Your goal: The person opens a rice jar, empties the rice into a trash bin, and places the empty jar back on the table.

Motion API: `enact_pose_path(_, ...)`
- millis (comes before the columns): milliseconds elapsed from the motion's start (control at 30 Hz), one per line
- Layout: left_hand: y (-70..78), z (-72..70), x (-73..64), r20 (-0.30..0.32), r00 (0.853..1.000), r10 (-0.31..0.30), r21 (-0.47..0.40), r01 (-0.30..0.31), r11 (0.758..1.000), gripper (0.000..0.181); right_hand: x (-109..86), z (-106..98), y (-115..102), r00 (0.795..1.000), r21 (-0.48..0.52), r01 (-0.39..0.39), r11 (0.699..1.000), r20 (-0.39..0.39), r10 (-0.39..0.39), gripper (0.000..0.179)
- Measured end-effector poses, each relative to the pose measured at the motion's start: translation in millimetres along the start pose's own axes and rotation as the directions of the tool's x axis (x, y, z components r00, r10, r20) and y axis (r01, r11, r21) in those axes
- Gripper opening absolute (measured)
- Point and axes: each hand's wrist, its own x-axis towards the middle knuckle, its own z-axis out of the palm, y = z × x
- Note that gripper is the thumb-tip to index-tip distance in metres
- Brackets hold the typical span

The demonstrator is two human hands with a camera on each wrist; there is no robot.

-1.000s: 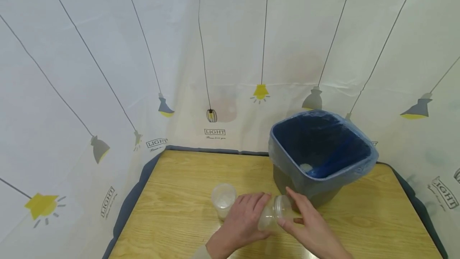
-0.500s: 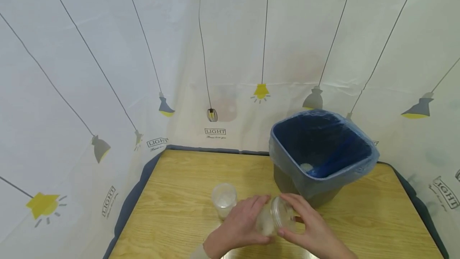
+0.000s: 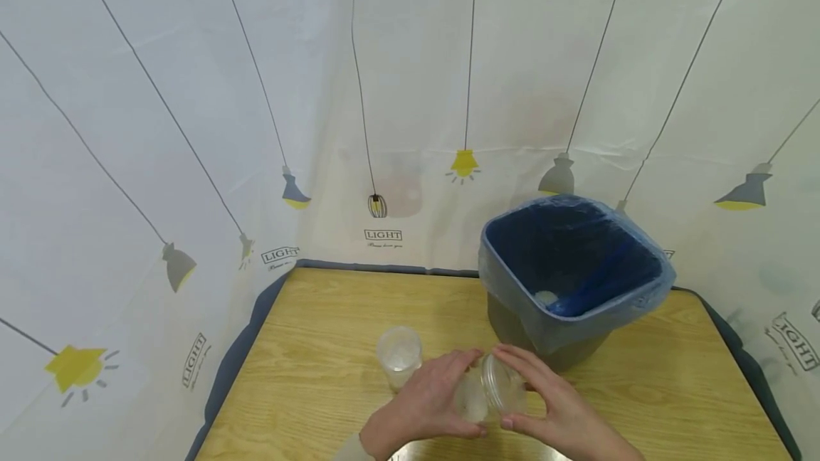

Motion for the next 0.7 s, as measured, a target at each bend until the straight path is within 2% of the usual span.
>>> enact_pose_path(100, 1.3, 1.2, 0.1, -0.016, 1.0, -0.011, 0.021, 0.011, 1.0, 0.103, -0.4, 1, 1, 1.0, 0.009, 0.003, 1.0, -0.013, -0.003, 0.076)
enact_pose_path(233, 3.8, 9.3, -0.3, -0.106, 0.994, 0.005, 0.116, 0.008, 0.993, 0.103, 0.2, 4, 2, 0.997, 0.054, -0.039, 0.998, -0.061, 0.042, 0.088)
enact_pose_path(333, 7.9, 17.9, -2.0, -0.176, 0.984, 0.036, 0.21, 0.002, 0.978, 0.103, 1.7, 6, 1, 0.983, 0.128, -0.163, 0.978, -0.068, 0.173, 0.088)
enact_pose_path(467, 13.1, 24.3, -3.6, -0.222, 0.974, 0.052, 0.278, 0.012, 0.961, 0.104, 3.6, 7, 0, 0.935, 0.186, -0.34, 0.922, -0.039, 0.353, 0.08)
enact_pose_path(567, 14.3, 24.1, -3.1, -0.23, 0.972, 0.053, 0.301, 0.02, 0.954, 0.105, 4.2, 6, -1, 0.926, 0.19, -0.362, 0.913, -0.044, 0.376, 0.079)
enact_pose_path(700, 14.5, 21.4, -1.5, -0.217, 0.975, 0.052, 0.277, 0.01, 0.961, 0.104, 3.3, 5, -3, 0.934, 0.189, -0.331, 0.925, -0.071, 0.349, 0.08)
